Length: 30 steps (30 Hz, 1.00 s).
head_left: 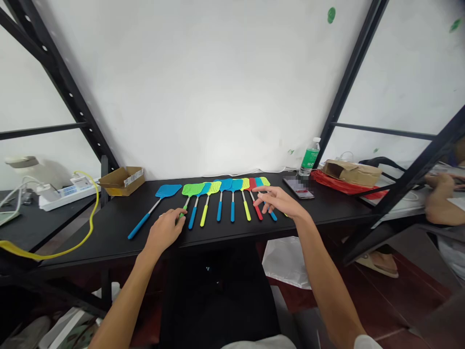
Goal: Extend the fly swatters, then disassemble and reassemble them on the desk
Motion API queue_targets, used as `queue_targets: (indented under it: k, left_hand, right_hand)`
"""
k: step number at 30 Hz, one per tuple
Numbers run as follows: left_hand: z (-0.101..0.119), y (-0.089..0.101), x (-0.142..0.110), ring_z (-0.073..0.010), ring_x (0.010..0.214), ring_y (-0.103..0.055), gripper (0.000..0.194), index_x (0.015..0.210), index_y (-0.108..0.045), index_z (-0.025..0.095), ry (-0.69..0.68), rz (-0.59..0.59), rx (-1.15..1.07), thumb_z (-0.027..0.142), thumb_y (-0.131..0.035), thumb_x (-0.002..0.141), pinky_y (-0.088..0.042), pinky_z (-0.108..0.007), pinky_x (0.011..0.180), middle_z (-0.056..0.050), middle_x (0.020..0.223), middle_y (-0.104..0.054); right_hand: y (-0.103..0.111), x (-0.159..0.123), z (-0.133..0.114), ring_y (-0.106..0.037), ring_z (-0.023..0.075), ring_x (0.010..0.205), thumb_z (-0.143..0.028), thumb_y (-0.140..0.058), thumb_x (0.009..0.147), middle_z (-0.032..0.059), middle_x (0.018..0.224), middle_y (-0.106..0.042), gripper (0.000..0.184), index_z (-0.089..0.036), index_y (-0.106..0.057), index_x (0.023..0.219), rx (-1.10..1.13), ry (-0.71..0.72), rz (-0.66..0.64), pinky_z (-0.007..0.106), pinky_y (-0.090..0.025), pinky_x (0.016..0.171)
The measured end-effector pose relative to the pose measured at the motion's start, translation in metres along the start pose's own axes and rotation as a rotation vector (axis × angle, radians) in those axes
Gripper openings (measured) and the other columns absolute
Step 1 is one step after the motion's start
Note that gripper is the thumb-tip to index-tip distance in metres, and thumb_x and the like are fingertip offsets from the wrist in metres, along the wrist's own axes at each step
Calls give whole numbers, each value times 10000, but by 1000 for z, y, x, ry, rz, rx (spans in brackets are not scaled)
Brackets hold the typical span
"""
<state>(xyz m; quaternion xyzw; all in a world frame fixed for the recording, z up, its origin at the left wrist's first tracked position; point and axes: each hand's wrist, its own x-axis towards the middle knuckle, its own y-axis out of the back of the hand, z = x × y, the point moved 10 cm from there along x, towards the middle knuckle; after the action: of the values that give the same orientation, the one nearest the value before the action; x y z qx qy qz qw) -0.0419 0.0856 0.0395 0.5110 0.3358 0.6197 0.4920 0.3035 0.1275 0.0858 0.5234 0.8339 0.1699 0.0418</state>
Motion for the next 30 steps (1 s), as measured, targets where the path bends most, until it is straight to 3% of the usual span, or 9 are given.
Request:
queue_targets:
  k: [5,8,13,18,26,30]
  left_hand:
    - [-3,5,2,-239,907,-642,371,1165,-652,234,-9,-7,21,396,-418,926,-454,-300,708,-72,1030,-673]
    - [-17,24,1,-274,980,-635,373,1147,-668,231,40,91,83,405,-449,901,-474,-345,814,-89,1097,-672]
    - [-68,54,-13,-393,1085,-597,463,1242,-634,210,259,189,238,448,-420,907,-483,-489,857,-170,1262,-613]
    - [-121,47,-25,-502,1111,-567,707,1367,-544,118,443,65,279,607,-414,874,-485,-604,816,-290,1241,-585]
    - [-122,44,-24,-425,945,-633,397,1023,-723,183,443,98,221,446,-467,872,-509,-525,699,-226,1029,-674]
    - [-124,53,-33,-358,805,-646,382,1083,-662,213,573,41,208,429,-421,880,-494,-442,615,-150,929,-668]
  right_hand:
    - [-6,-1,-4,-680,134,625,-487,-592,917,109,972,-753,458,-195,-611,1270,-50,11,-35,217,-502,540]
    - [-10,-2,-7,-682,136,634,-479,-589,919,108,967,-751,447,-191,-618,1259,-65,22,-51,218,-504,548]
    - [-15,-1,-7,-684,137,620,-474,-591,918,112,965,-752,456,-181,-617,1266,-59,27,-74,216,-505,533]
    - [-22,2,-5,-682,146,605,-472,-595,913,108,935,-758,451,-187,-628,1261,-51,32,-92,233,-530,520]
    - [-31,5,-2,-690,142,624,-459,-560,936,105,960,-759,447,-180,-605,1282,-71,36,-139,205,-518,494]
    - [-31,5,0,-690,142,631,-457,-557,937,106,968,-758,448,-182,-604,1288,-75,28,-144,208,-523,502]
